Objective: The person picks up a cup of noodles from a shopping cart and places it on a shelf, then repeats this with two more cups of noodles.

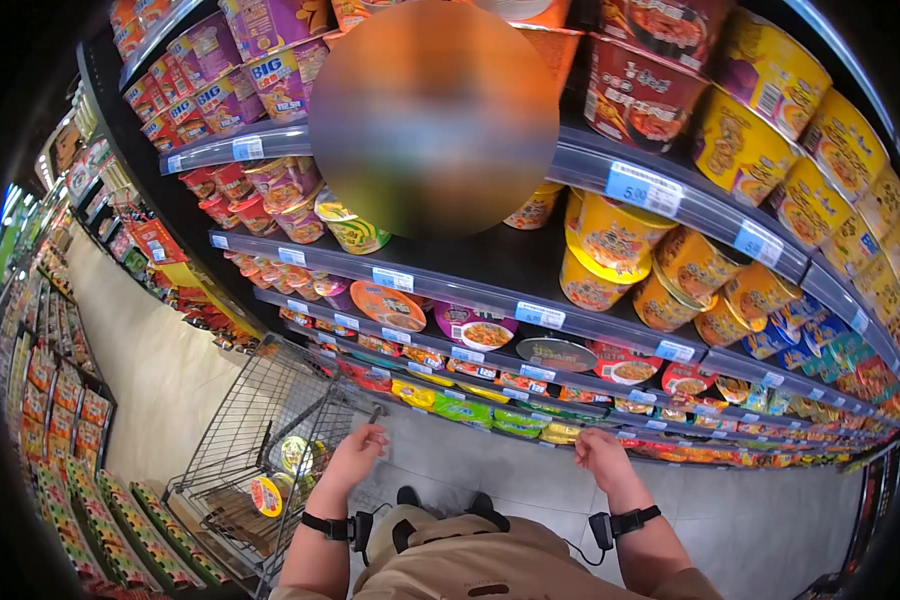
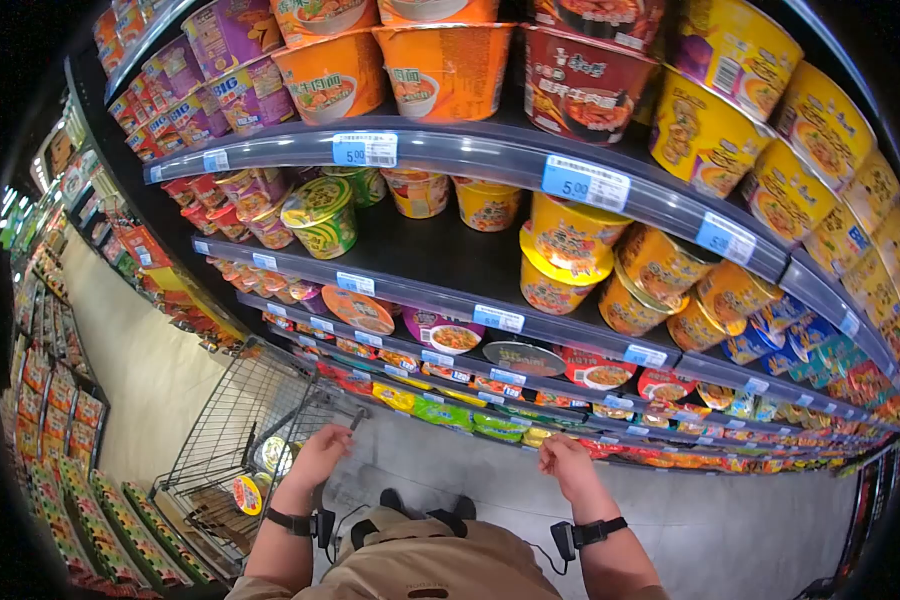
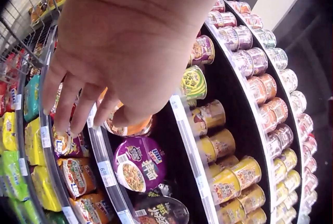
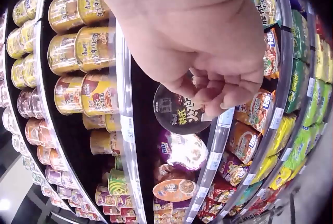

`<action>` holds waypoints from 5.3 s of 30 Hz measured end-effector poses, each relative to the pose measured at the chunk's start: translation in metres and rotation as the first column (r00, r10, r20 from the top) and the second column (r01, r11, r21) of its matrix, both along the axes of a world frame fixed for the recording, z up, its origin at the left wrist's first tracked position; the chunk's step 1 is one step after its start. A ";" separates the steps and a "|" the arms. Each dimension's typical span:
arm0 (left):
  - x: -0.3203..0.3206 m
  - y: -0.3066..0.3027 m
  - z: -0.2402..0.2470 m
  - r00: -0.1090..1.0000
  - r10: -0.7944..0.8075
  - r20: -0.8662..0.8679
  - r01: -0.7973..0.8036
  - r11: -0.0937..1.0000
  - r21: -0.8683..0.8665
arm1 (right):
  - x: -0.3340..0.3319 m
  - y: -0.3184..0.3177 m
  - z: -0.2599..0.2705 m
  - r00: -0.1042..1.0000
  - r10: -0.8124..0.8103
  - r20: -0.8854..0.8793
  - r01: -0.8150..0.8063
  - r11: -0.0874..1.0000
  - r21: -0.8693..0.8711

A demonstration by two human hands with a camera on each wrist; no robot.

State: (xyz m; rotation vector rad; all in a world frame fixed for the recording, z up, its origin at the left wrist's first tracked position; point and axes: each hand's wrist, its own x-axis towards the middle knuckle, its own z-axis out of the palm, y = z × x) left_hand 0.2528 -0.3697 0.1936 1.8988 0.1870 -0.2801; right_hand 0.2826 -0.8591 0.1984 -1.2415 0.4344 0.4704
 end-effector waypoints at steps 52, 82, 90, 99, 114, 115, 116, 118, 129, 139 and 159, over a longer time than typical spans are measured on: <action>0.316 0.157 0.162 0.836 -0.465 0.291 0.526 0.829 -0.188 | 0.312 0.320 0.160 0.849 0.123 0.514 -0.086 0.992 -0.095; 0.076 -0.030 0.157 0.887 -0.396 0.238 0.333 0.905 0.266 | 0.117 0.155 0.151 0.791 0.597 0.133 -0.490 0.749 -0.445; 0.006 -0.060 0.147 0.932 -0.342 0.123 0.279 0.889 0.363 | 0.072 0.133 0.140 0.677 0.732 0.074 -0.610 0.615 -0.500; -0.029 -0.053 0.150 0.918 -0.380 0.111 0.301 0.851 0.431 | 0.050 0.144 0.132 0.510 0.845 0.159 -0.749 0.527 -0.402; -0.172 0.085 0.146 0.994 0.027 0.108 -0.063 0.937 0.343 | 0.011 0.323 0.125 -0.084 0.966 0.244 -0.784 0.087 -0.615; -0.185 0.097 0.144 0.993 0.054 0.103 -0.084 0.945 0.315 | 0.006 0.338 0.128 -0.109 0.966 0.233 -0.783 0.061 -0.619; -0.200 0.110 0.141 0.994 0.067 0.089 -0.094 0.934 0.345 | -0.001 0.355 0.134 -0.114 0.978 0.175 -0.786 0.019 -0.618; -0.227 0.133 0.138 0.989 0.131 0.064 -0.145 0.933 0.330 | -0.012 0.387 0.139 -0.150 0.983 0.106 -0.780 -0.052 -0.624; -0.328 0.243 0.103 0.950 0.310 0.028 -0.309 0.932 0.190 | -0.086 0.542 0.136 -0.170 0.985 0.022 -0.847 -0.135 -0.514; -0.335 0.295 0.076 0.939 0.343 0.028 -0.340 0.913 0.225 | -0.107 0.613 0.099 -0.167 0.986 -0.004 -0.875 -0.150 -0.460; -0.161 0.366 -0.124 0.754 0.458 -0.470 -0.587 0.791 -0.172 | 0.078 0.722 -0.112 -0.127 0.982 -0.138 -0.871 -0.177 -0.459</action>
